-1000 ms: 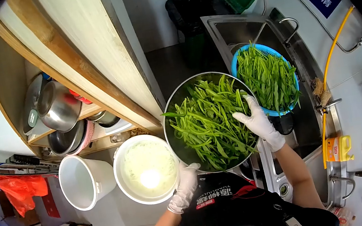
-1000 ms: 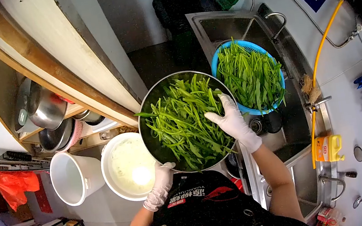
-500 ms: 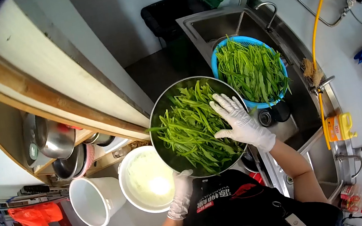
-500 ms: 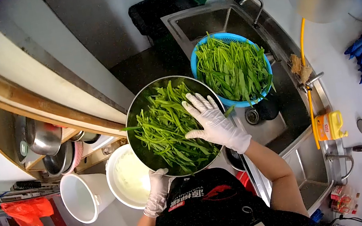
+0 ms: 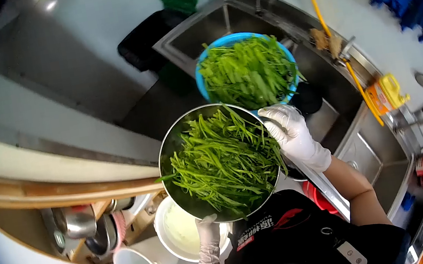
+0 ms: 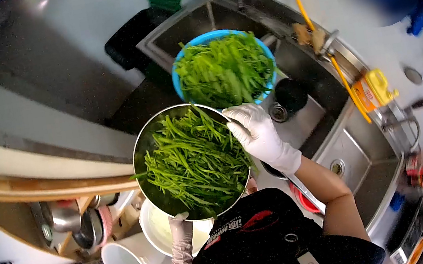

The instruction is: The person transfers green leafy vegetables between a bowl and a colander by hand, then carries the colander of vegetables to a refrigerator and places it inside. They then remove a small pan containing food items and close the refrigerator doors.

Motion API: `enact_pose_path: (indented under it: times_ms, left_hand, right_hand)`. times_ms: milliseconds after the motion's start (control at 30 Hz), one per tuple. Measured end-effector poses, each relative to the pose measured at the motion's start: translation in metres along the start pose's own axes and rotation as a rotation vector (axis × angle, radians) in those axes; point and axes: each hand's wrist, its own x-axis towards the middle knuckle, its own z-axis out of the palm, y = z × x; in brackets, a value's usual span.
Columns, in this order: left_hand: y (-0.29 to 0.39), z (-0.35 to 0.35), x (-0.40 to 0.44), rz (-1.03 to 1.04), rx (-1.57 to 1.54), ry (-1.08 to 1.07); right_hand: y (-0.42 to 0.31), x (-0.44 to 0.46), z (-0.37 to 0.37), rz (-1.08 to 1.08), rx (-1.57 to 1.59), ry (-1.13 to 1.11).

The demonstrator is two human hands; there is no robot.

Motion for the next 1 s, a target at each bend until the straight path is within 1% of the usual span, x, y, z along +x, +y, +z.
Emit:
enact_pose_path:
  times_ms: [33,100,133,167,233,300,333,433,467,500,533,567,633,667,733,767,800,833,900,933,1000]
  left_hand:
    - [0.001,-0.002,0.0,-0.056,0.015,-0.015]
    - [0.005,0.012,-0.004,-0.071,0.037,-0.061]
    - [0.004,0.013,-0.003,-0.093,0.043,-0.098]
    - [0.003,0.012,-0.002,-0.114,0.051,-0.135]
    - [0.006,0.016,0.001,-0.162,0.092,-0.211]
    - [0.01,0.025,0.003,-0.225,0.145,-0.29]
    - [0.006,0.019,0.009,-0.264,0.176,-0.327]
    - [0.0,0.038,0.011,-0.367,0.304,-0.364]
    - [-0.004,0.048,0.01,-0.408,0.318,-0.396]
    - [-0.007,0.059,0.007,-0.448,0.334,-0.422]
    - [0.007,0.086,-0.022,-0.487,0.376,-0.398]
    - [0.0,0.092,-0.024,-0.513,0.404,-0.436]
    - [-0.018,0.104,-0.031,-0.566,0.459,-0.504]
    - [-0.022,0.118,-0.044,-0.552,0.495,-0.522]
    - [-0.04,0.118,-0.049,-0.527,0.66,-0.628]
    - [-0.028,0.142,-0.081,-0.511,0.774,-0.623]
    - [-0.04,0.15,-0.087,-0.52,0.721,-0.711]
    - [-0.049,0.157,-0.098,-0.548,0.717,-0.723]
    - [-0.068,0.173,-0.124,-0.605,0.718,-0.734]
    - [-0.08,0.171,-0.13,-0.586,0.759,-0.778]
    - [-0.092,0.168,-0.149,-0.401,0.967,-0.978]
  right_hand:
    - [0.001,-0.008,-0.008,0.06,-0.069,0.033]
    - [0.003,-0.027,-0.023,0.188,-0.209,0.096]
    - [0.008,-0.041,-0.031,0.324,-0.14,0.101]
    - [0.014,-0.057,-0.034,0.403,-0.011,0.178]
    - [0.002,-0.079,-0.053,0.421,-0.136,0.24]
    - [-0.021,-0.096,-0.072,0.49,-0.274,0.239]
    - [-0.029,-0.109,-0.079,0.492,-0.362,0.268]
    - [-0.056,-0.145,-0.095,0.482,-0.535,0.384]
    - [-0.065,-0.156,-0.101,0.524,-0.529,0.391]
    - [-0.072,-0.171,-0.107,0.582,-0.591,0.357]
    - [-0.09,-0.174,-0.135,0.655,-0.584,0.356]
    - [-0.1,-0.185,-0.144,0.697,-0.619,0.377]
    - [-0.113,-0.214,-0.166,0.746,-0.611,0.491]
    - [-0.12,-0.225,-0.177,0.768,-0.562,0.554]
    - [-0.131,-0.242,-0.198,0.741,-0.588,0.599]
    - [-0.142,-0.241,-0.229,0.755,-0.542,0.606]
    - [-0.149,-0.249,-0.246,0.737,-0.582,0.54]
    - [-0.154,-0.257,-0.263,0.67,-0.642,0.446]
    - [-0.155,-0.282,-0.281,0.729,-0.657,0.371]
    - [-0.156,-0.298,-0.29,0.781,-0.653,0.315]
    - [-0.152,-0.326,-0.307,0.829,-0.624,0.278]
